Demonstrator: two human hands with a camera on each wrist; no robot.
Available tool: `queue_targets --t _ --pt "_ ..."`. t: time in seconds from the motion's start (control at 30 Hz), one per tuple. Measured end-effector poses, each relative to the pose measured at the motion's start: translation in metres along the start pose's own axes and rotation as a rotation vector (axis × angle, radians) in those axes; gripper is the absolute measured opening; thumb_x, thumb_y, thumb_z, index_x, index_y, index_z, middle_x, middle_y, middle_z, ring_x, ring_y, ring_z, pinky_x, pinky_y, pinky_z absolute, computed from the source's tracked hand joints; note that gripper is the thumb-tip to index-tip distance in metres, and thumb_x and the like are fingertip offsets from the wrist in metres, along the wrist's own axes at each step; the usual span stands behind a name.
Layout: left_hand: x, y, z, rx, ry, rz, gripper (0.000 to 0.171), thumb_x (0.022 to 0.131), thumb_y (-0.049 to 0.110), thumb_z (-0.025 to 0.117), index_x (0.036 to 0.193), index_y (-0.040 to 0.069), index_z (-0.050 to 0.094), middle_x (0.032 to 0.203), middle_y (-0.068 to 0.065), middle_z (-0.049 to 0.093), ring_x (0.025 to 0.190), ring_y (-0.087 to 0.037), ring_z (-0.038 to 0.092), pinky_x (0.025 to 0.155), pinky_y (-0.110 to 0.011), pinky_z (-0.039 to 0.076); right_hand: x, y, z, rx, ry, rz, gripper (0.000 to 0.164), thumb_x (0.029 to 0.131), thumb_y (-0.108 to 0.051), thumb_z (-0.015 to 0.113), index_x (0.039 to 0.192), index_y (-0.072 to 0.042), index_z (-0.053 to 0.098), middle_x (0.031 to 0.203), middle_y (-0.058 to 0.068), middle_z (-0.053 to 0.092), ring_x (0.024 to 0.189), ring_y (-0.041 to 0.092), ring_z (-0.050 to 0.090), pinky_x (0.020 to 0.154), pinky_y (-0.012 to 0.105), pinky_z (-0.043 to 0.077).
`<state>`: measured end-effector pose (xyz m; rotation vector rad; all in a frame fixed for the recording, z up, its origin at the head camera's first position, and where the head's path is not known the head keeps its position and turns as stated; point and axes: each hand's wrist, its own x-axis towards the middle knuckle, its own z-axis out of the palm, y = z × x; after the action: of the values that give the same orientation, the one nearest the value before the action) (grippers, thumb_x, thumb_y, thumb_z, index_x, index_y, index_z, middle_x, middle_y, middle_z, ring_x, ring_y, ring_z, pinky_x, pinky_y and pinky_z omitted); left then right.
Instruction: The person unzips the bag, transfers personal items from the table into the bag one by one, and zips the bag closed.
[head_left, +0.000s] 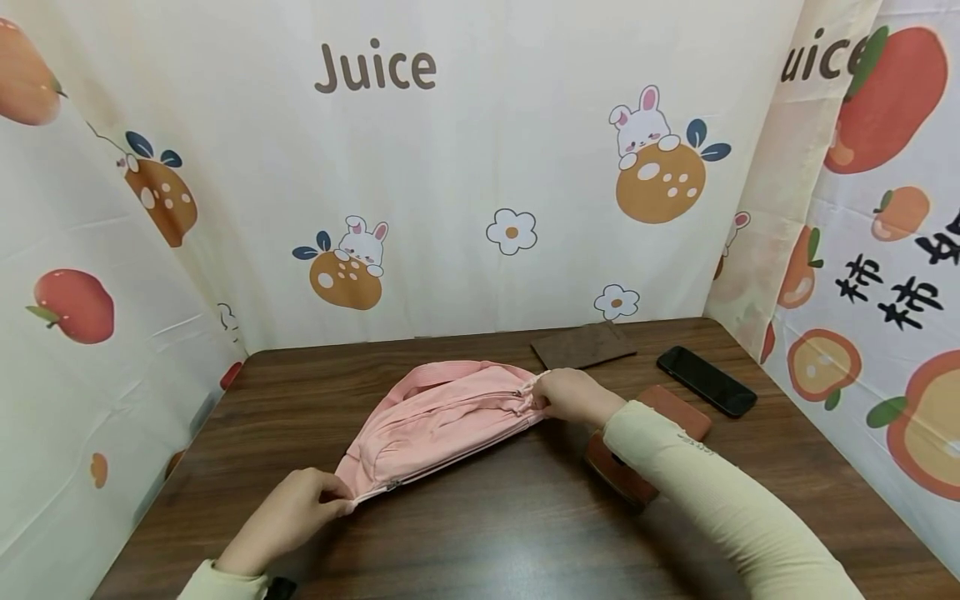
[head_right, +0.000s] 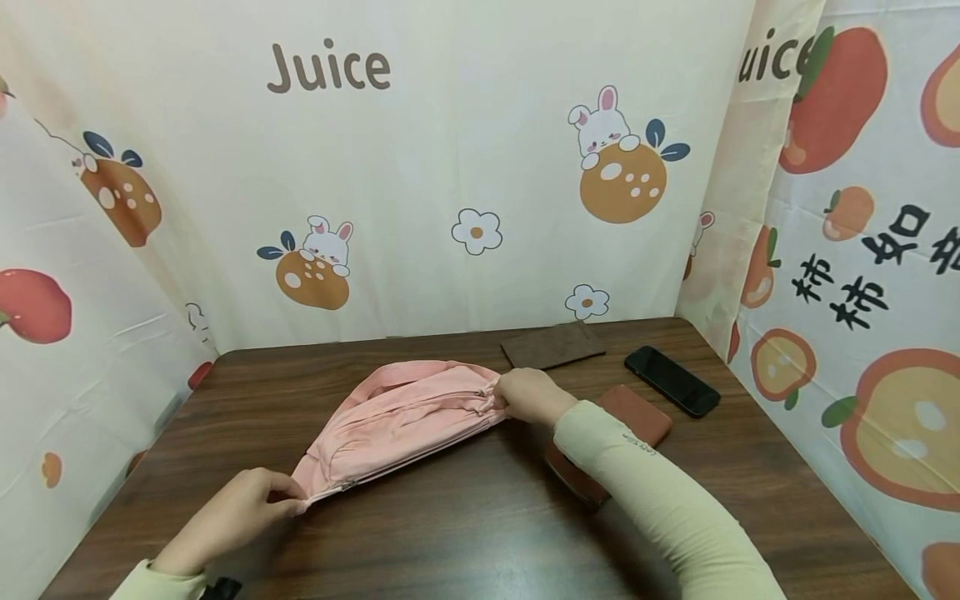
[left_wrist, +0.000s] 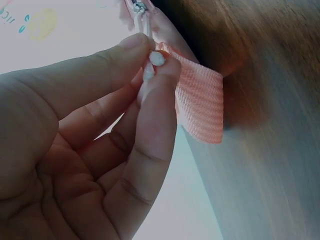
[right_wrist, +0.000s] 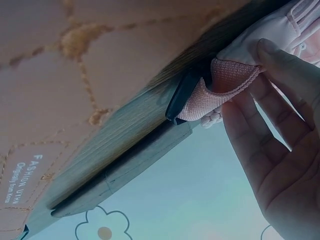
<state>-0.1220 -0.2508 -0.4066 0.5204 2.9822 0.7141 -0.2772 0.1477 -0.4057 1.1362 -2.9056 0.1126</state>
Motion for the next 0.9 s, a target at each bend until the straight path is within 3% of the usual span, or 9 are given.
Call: queue_targets --t 0.67,0.9 --pt "-0.0062 -0.0049 0.0007 0.006 0.009 0.022 0.01 0.079 0.019 0.078 0.073 0.023 0.07 0.068 0.016 0.06 0.063 0.006 0.043 0.059 -0.02 0.04 -0.0012 0.0 -0.004 -0.004 -0.021 0.006 0.024 0.079 -0.014 0.078 0.065 -0.02 0.06 0.069 -0.008 0.056 0.064 0.008 0.047 0.061 0.027 0.043" --pt "-0.0036 -0.004 0.0045 -0.003 -0.015 -0.015 0.013 0.079 0.02 0.078 0.071 0.022 0.068 0.069 0.015 0.059 0.063 0.005 0.042 0.058 -0.021 0.039 0.0003 0.0008 -0.0028 0.0 -0.021 0.008 0.023 0.079 -0.014 0.078 0.065 -0.02 0.061 0.07 -0.008 0.056 0.064 0.007 0.047 0.058 0.027 0.042"
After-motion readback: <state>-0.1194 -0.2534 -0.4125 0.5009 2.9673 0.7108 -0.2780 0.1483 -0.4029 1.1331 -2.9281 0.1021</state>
